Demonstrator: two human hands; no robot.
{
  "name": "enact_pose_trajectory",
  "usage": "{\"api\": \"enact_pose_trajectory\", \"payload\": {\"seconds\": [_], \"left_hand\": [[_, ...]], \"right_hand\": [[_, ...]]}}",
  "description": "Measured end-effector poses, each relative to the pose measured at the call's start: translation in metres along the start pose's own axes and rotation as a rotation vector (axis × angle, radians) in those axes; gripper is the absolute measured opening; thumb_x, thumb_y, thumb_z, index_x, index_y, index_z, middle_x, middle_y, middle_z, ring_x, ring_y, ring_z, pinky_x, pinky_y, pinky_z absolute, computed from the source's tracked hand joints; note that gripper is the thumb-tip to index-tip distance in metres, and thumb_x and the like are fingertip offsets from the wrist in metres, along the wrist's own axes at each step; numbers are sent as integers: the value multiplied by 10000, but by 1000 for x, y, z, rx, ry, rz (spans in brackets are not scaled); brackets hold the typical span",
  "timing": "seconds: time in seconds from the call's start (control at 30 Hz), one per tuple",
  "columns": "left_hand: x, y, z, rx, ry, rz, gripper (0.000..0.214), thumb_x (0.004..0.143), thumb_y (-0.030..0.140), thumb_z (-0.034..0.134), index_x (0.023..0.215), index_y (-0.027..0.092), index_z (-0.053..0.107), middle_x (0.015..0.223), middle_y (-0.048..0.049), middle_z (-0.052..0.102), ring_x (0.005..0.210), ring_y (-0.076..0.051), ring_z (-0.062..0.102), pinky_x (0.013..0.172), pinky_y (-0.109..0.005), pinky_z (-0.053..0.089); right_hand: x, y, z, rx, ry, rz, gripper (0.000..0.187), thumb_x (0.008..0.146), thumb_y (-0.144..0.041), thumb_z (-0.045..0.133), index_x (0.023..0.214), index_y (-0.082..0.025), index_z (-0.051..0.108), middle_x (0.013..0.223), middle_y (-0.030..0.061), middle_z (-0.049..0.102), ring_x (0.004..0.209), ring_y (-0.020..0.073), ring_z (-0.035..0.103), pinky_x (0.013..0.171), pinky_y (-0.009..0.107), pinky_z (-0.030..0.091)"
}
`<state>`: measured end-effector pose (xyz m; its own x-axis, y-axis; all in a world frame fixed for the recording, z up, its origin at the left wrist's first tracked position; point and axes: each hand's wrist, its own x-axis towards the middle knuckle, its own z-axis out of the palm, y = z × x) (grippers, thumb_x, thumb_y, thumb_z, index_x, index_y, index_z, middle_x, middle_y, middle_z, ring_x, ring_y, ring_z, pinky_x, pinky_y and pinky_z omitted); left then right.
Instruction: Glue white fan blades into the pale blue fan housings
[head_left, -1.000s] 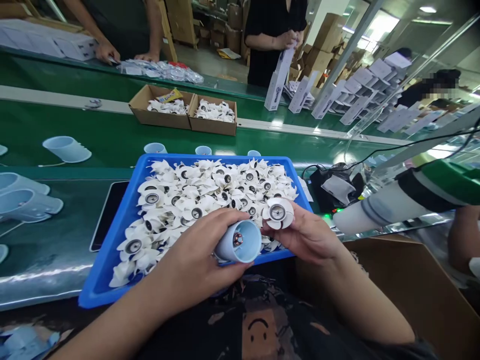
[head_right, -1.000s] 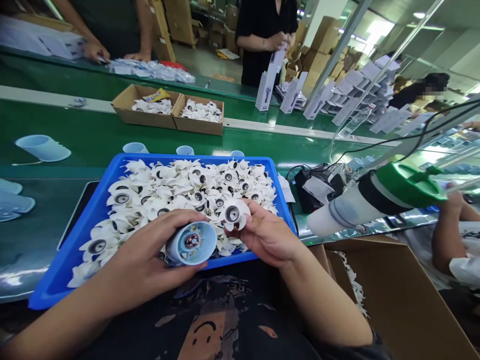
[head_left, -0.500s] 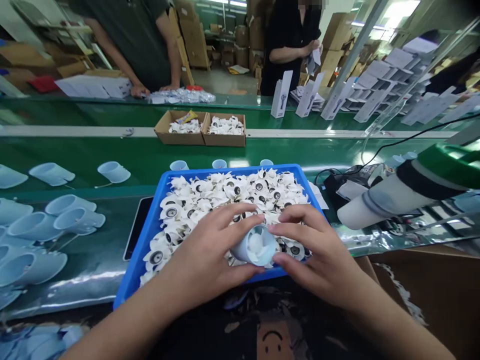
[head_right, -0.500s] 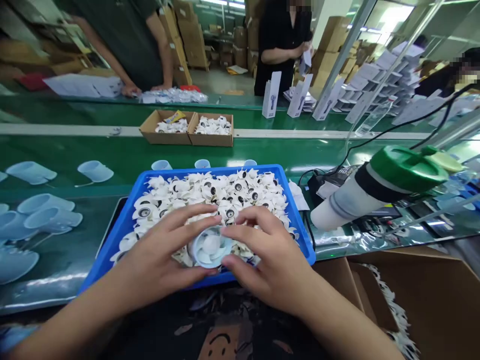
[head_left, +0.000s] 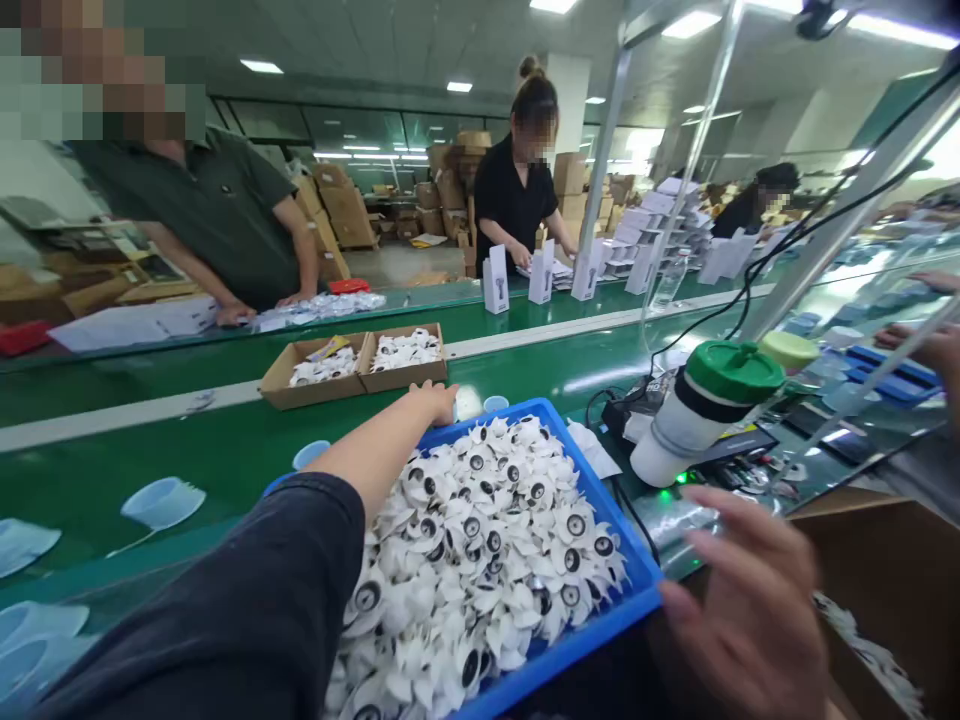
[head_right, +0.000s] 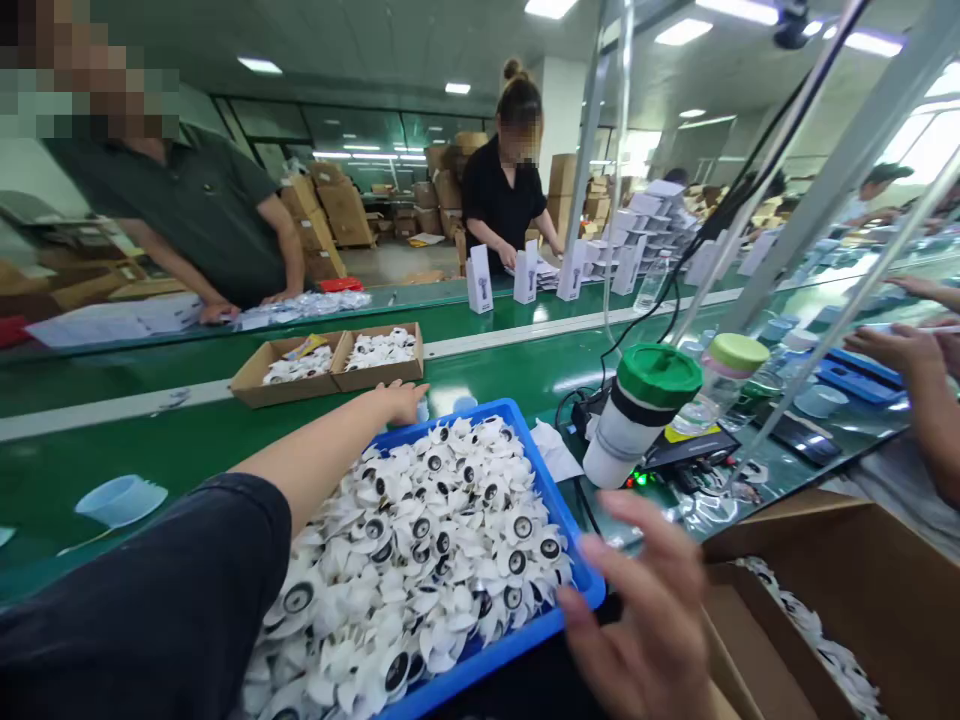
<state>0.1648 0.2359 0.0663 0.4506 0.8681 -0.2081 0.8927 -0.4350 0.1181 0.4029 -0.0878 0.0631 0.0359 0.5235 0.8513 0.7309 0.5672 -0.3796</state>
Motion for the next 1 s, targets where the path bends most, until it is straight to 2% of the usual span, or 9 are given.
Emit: {"api": "enact_pose_trajectory", "payload": {"seconds": [0.1,0.2,0.3,0.4,0.5,0.6,0.67,0.77,1.0], "left_hand": [[25,13,8,-40,-55,141,527,935,466,640,1370,178,562,1452,-138,525,1331,-319,497,1130,-584,352],[28,15,-2,-124,-19,224,411,862,410,713,1182,162,641,1239,-122,656,1146,-281,617,1030,-500,460],[-10,4,-19,-254,180,242,489,790,381,703,1203,173,545,1301,-160,605,1184,-308,590,1011,-467,469],[-88,1,-25,-407,342,276,554,844,385,582,1316,208,354,1516,-176,408,1296,-278,525,1016,-412,476],[-173,26,-19,-618,253,400,527,784,368,679,1240,248,444,1260,-92,601,1037,-240,644,857,-360,534],[-226,65,-7,-602,226,441,498,705,262,747,1166,268,558,1170,-37,618,1080,-242,611,962,-387,493],[-240,85,0,-627,287,403,526,692,202,729,1185,267,558,1179,-27,616,1096,-232,600,971,-372,490],[-245,101,9,-716,328,324,458,705,222,712,1138,241,563,1047,-13,649,897,-194,637,767,-308,534],[-247,107,15,-796,400,325,265,712,240,723,923,197,570,887,4,637,747,-150,604,635,-257,498]], "right_hand": [[2,47,-10,-15,338,219,823,803,-271,795,1502,-391,377,1553,28,291,1441,335,303,1211,580,241],[6,89,-10,366,177,557,667,826,-432,779,1394,-253,480,1386,141,517,1309,363,497,1087,583,432],[18,100,-9,518,65,679,567,729,-463,847,1161,-192,598,1008,134,673,904,328,687,769,469,610],[48,75,-5,878,68,773,609,716,-469,832,1231,-261,582,1012,74,652,809,272,686,665,397,619],[92,36,10,1260,-12,845,647,688,-505,823,1241,-261,591,944,25,595,730,185,634,647,327,608],[128,-1,42,1427,-205,804,613,699,-606,850,1133,-249,605,964,13,593,754,167,621,680,315,609],[139,-20,66,1454,-234,735,521,750,-597,815,1051,-230,599,964,13,609,754,175,636,661,314,610],[141,-39,89,1397,-252,700,362,868,-535,691,1010,-222,578,957,-3,622,741,169,654,632,296,601],[130,-47,88,1378,-278,573,338,931,-491,733,1058,-227,564,994,21,642,816,195,666,699,306,621]]}}
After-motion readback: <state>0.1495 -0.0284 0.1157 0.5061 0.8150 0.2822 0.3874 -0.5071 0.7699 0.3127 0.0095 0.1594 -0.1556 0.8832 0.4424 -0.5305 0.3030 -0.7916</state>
